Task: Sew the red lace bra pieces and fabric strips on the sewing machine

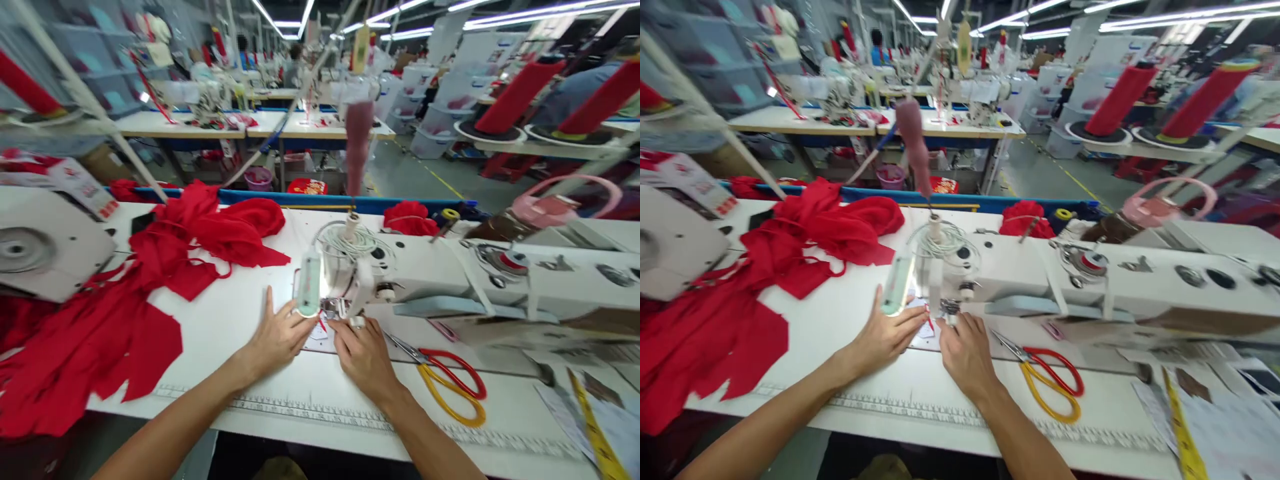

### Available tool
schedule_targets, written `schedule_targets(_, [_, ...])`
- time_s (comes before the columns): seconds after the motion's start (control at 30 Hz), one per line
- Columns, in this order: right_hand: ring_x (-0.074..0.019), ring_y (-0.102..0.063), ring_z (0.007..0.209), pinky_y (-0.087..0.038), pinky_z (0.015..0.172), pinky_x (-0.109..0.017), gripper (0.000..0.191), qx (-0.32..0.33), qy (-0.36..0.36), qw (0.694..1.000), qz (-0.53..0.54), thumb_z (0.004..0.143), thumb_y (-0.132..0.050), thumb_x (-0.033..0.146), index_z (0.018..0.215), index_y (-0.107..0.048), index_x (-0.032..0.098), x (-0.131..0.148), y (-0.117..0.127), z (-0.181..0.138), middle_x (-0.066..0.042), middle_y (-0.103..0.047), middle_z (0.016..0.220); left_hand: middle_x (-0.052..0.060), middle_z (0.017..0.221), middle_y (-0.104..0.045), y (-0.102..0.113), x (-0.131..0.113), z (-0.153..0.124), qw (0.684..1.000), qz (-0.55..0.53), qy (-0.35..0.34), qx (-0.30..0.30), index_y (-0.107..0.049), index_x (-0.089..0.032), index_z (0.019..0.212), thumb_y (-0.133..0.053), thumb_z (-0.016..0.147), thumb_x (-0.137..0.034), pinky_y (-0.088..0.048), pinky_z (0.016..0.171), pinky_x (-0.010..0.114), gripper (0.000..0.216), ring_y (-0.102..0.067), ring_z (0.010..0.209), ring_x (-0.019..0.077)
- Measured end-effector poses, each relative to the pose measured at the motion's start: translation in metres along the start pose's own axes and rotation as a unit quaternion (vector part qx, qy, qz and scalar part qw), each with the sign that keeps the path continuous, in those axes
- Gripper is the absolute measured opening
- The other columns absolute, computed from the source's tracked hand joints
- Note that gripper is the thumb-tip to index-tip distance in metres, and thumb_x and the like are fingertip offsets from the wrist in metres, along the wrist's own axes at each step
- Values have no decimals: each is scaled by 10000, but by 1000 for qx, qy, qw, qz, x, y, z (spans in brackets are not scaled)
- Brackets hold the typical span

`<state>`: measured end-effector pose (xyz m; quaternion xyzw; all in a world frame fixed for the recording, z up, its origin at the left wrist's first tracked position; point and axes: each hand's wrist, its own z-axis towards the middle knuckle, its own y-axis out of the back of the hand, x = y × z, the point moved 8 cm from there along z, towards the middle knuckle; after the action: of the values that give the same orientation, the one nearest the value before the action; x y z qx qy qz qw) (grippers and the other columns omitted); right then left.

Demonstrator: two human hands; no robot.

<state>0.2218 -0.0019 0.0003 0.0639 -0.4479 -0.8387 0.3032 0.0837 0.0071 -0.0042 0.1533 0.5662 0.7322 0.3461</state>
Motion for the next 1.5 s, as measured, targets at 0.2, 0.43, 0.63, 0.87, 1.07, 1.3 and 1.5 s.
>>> schedule_targets(0.2, [-216,-562,772,-380,754,-356,299,-17,32,999,23,986,-416,131,1029,-709,172,3,-4,-4,-65,-658,811,63,1145,-718,33,47,4,994,46,99,-10,-671,-256,1185,-442,1007,-279,-193,1169,620,291,-593,1140,255])
schedule_targets(0.43, [-204,-583,751,-413,732,-352,285,-29,33,998,43,964,-426,122,1011,-699,191,2,-3,-4,-50,-664,817,106,1068,-657,69,148,13,974,129,188,-9,-673,-153,1049,-640,913,-303,-457,954,490,205,-589,1053,268])
schedule_targets(0.63, [-195,-601,761,-436,726,-339,284,-52,30,997,56,948,-422,94,1005,-682,193,1,1,-2,-43,-662,826,97,1259,-615,81,186,15,972,95,216,6,-607,-171,1224,-612,961,-366,-536,942,465,327,-621,1100,236])
schedule_targets(0.87, [-188,-610,747,-448,701,-328,284,-51,39,995,73,945,-427,83,1001,-682,193,6,3,-2,-41,-662,817,96,1251,-617,111,240,16,952,-45,304,3,-596,-168,1243,-613,961,-374,-559,901,444,350,-636,1066,232])
schedule_targets(1.07, [-189,-624,751,-464,698,-330,284,-41,40,995,80,948,-432,89,1009,-687,200,7,3,-1,-41,-676,839,81,1231,-627,108,254,12,923,-190,334,11,-612,-158,1221,-626,950,-381,-568,880,429,351,-642,1050,242])
schedule_targets(1.3, [-190,-628,744,-463,680,-327,285,-55,47,994,85,932,-435,79,995,-687,199,8,4,-2,-37,-677,829,88,1233,-624,117,256,17,902,-248,347,-70,-601,-156,1235,-625,953,-377,-565,886,438,359,-641,1054,239])
schedule_targets(1.5, [-187,-629,721,-482,666,-326,278,-61,52,993,88,935,-436,94,969,-686,211,10,7,1,-37,-673,816,96,1244,-617,173,252,35,894,-192,345,-213,-586,-162,1255,-614,960,-378,-564,888,441,367,-639,1056,232])
